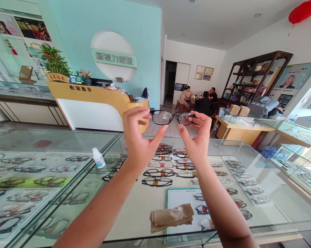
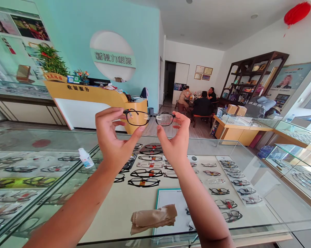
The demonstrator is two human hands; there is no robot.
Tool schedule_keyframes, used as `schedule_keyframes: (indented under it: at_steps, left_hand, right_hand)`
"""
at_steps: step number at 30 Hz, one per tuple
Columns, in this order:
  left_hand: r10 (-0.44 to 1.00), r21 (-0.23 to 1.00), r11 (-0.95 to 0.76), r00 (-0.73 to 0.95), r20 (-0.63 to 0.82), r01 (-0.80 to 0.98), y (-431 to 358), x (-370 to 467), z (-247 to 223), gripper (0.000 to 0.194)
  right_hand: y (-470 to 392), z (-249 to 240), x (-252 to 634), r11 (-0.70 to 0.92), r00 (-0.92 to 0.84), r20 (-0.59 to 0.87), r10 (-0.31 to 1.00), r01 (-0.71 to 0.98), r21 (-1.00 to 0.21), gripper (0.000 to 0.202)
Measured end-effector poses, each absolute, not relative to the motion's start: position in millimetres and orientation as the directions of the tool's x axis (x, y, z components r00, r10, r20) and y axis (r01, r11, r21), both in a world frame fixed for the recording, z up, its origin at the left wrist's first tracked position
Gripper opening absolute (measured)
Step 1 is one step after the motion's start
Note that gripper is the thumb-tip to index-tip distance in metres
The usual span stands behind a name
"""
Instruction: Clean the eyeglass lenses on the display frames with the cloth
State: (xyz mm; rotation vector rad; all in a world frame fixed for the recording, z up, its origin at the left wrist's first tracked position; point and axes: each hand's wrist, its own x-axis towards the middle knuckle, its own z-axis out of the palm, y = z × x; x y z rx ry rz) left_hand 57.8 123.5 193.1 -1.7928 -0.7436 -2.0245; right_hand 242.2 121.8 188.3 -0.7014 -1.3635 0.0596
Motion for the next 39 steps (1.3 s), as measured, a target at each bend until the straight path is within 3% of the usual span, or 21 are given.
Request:
schedule_keyframes:
  at_steps: [18, 29, 39]
  left_hand:
    - [0.304, 0.356, -0.810, -0.187, 0.934, 0.466, 132.6, 55.6, 187.2, 0.060]
    - [0.335, 0.377, -0.802, -0.172, 0.926, 0.463, 132.4, 54.9, 187.6, 0.059]
    - [0.330, 0.377, -0.798, -0.182, 0.926, 0.470, 130.7, 56.8, 189.5, 0.060]
  right_hand:
    - [116.5, 189.9, 241.2, 0.783, 0.259, 0.923, 0.284, 0.493, -0.379, 0.053]
    - [112.8, 193.0, 239.3, 0.791, 0.229, 0.960, 0.158, 0.553, -0.262, 0.054]
    - [114.5, 191.7, 238.8, 0.787, 0.235, 0.958, 0.166, 0.554, -0.272, 0.053]
